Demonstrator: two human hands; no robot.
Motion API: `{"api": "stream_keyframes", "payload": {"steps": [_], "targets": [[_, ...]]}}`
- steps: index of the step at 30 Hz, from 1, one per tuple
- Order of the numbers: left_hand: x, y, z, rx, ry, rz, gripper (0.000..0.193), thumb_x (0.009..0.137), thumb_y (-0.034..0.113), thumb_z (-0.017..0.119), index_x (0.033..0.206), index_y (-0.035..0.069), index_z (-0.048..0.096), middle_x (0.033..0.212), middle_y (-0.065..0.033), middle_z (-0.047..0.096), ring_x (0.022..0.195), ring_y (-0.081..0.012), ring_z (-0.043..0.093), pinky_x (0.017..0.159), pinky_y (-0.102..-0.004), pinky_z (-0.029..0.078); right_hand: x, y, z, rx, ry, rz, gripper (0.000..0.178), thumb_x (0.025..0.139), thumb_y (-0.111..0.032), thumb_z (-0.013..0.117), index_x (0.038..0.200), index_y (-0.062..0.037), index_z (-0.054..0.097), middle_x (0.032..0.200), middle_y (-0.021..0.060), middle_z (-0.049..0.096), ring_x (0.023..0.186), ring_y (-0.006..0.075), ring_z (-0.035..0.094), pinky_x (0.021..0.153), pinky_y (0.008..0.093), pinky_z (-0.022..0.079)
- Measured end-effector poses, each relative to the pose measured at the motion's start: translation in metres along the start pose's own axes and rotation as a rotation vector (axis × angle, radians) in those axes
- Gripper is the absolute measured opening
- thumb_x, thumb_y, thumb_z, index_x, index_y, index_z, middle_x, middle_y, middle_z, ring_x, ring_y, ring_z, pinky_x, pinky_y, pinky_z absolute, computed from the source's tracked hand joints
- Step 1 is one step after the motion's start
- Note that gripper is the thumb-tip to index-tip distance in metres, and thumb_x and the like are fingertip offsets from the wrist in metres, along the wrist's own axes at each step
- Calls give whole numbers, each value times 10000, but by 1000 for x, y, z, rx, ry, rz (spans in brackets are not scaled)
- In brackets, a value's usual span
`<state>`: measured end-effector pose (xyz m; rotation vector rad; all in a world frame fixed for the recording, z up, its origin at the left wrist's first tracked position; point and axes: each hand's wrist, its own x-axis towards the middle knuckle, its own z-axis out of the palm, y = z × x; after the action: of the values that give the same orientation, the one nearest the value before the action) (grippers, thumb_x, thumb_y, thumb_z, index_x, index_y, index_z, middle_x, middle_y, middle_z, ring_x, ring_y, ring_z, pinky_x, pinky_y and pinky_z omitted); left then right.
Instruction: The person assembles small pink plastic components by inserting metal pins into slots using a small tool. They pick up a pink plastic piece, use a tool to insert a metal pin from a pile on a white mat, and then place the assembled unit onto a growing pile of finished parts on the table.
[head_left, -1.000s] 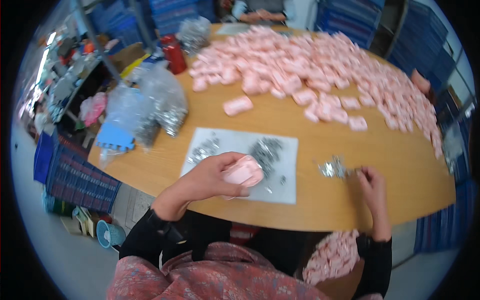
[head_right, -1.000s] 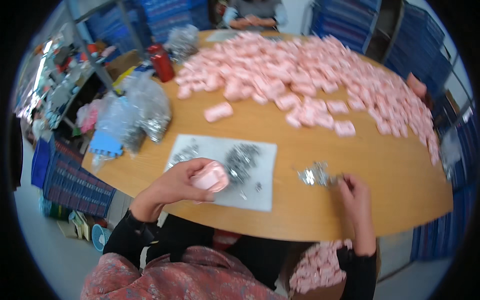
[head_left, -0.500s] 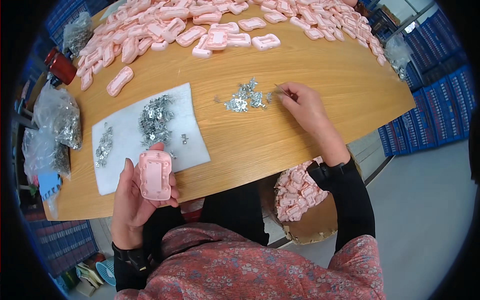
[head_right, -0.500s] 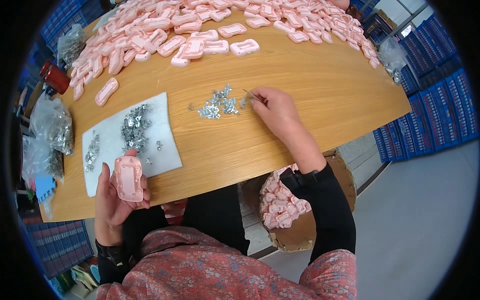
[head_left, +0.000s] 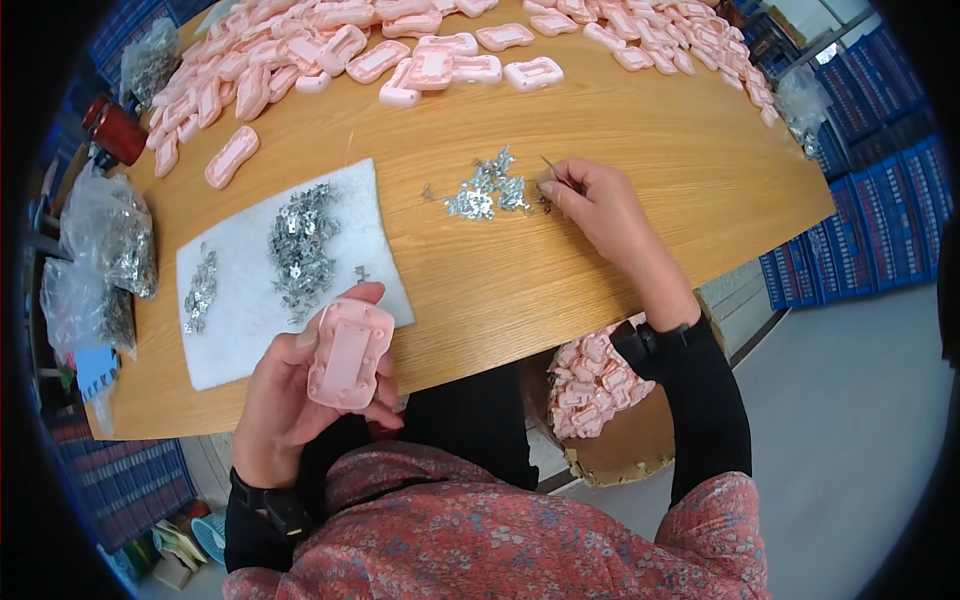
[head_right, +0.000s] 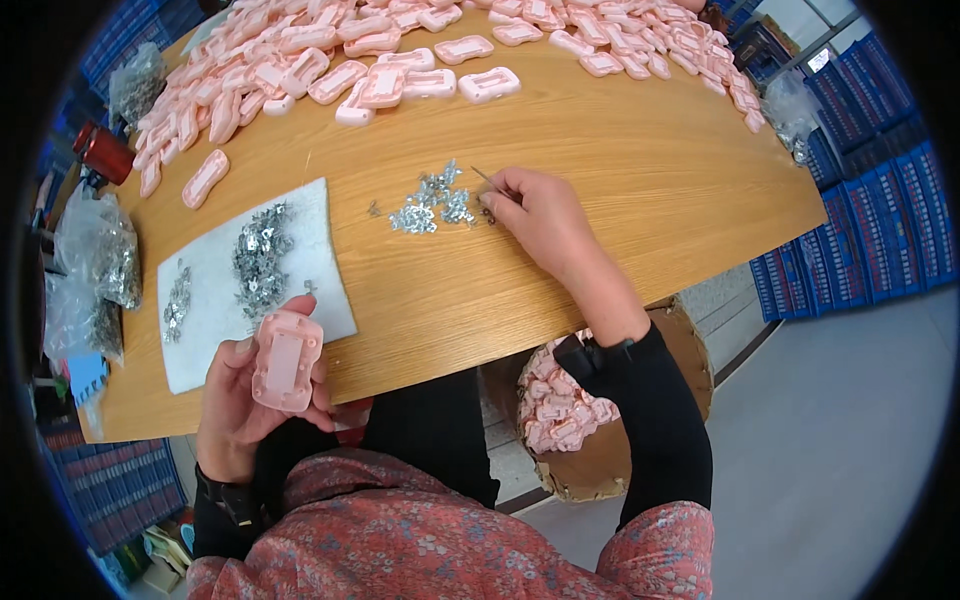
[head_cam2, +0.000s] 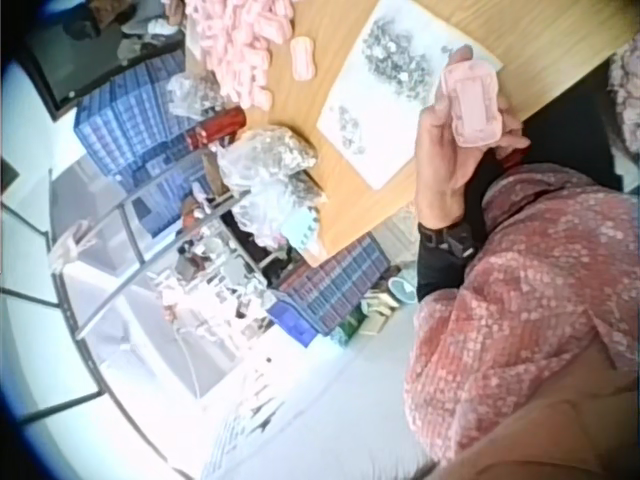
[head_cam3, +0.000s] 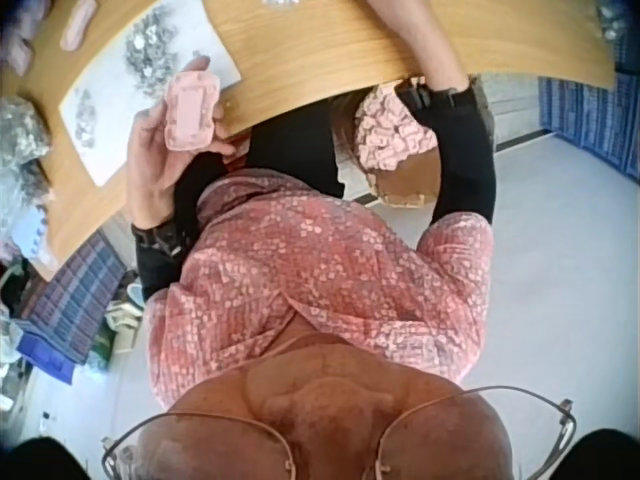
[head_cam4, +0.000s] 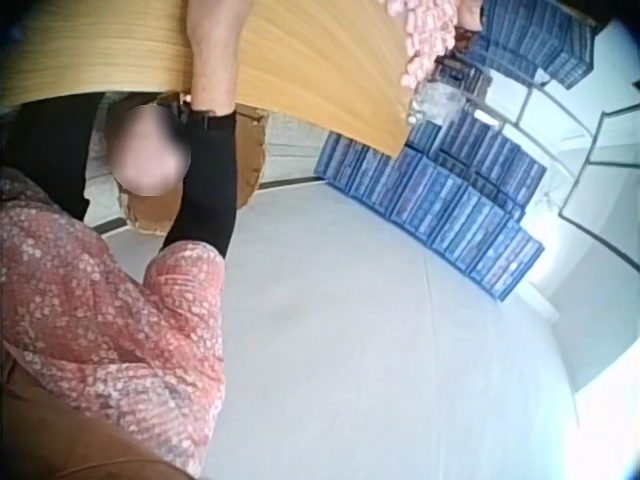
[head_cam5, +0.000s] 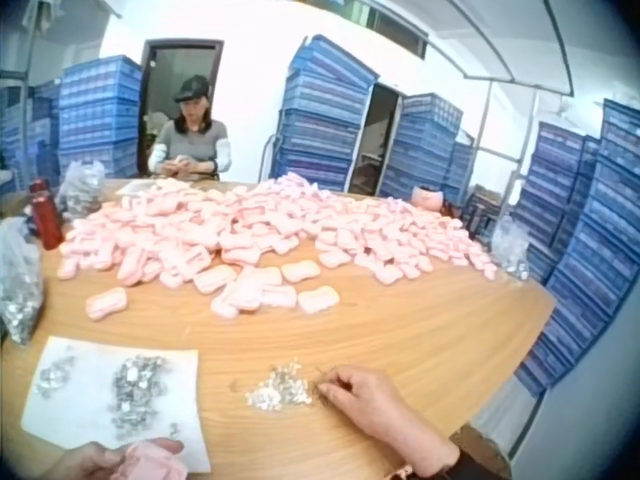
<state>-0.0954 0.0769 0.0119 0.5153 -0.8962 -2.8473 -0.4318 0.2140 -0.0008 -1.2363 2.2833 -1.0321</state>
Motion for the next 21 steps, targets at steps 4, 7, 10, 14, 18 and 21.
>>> {"api": "stream_keyframes", "payload": {"steps": [4, 7, 10, 14, 18, 21], "targets": [[13, -4, 13, 177, 147, 83, 573, 923, 159, 643, 1420, 53, 379, 980, -141, 631, 831, -252, 668, 764, -428, 602, -30, -41, 13, 67, -35, -88, 130, 874, -116, 686, 905, 9, 666, 763, 103, 659, 678, 193, 615, 647, 315, 489], [28, -4, 35, 165, 217, 57, 487, 936, 70, 623, 1368, 60, 400, 973, -108, 635, 860, -209, 665, 786, -358, 579, -55, -72, 26, 59, -28, -289, 108, 838, -85, 695, 877, 3, 645, 762, 107, 634, 677, 218, 626, 634, 329, 493], [42, -8, 38, 124, 210, 56, 550, 906, 60, 670, 1384, 86, 400, 988, -99, 635, 869, -198, 668, 778, -337, 566, -72, -87, 38, 121, -10, -345, 138, 798, -23, 713, 871, 2, 598, 777, 82, 599, 664, 171, 599, 604, 290, 475], [46, -21, 28, 160, 146, 85, 585, 858, 30, 718, 1369, 94, 439, 1004, -66, 630, 870, -173, 665, 791, -313, 557, -83, -96, 49, 199, -44, -342, 195, 786, -6, 720, 927, -8, 585, 810, 94, 612, 705, 194, 654, 622, 303, 522], [44, -26, 29, 205, 179, 129, 583, 829, -13, 709, 1353, 86, 473, 1005, -37, 626, 854, -145, 659, 782, -290, 548, -87, -101, 53, 172, -55, -364, 232, 783, -14, 733, 962, -14, 586, 820, 102, 618, 703, 215, 666, 622, 329, 538], [44, -29, 24, 231, 210, 154, 577, 824, -31, 687, 1350, 85, 482, 999, -31, 622, 851, -136, 656, 773, -282, 546, -88, -101, 57, 237, -50, -370, 230, 792, -37, 746, 963, -15, 593, 813, 101, 619, 691, 210, 657, 609, 323, 527]]}}
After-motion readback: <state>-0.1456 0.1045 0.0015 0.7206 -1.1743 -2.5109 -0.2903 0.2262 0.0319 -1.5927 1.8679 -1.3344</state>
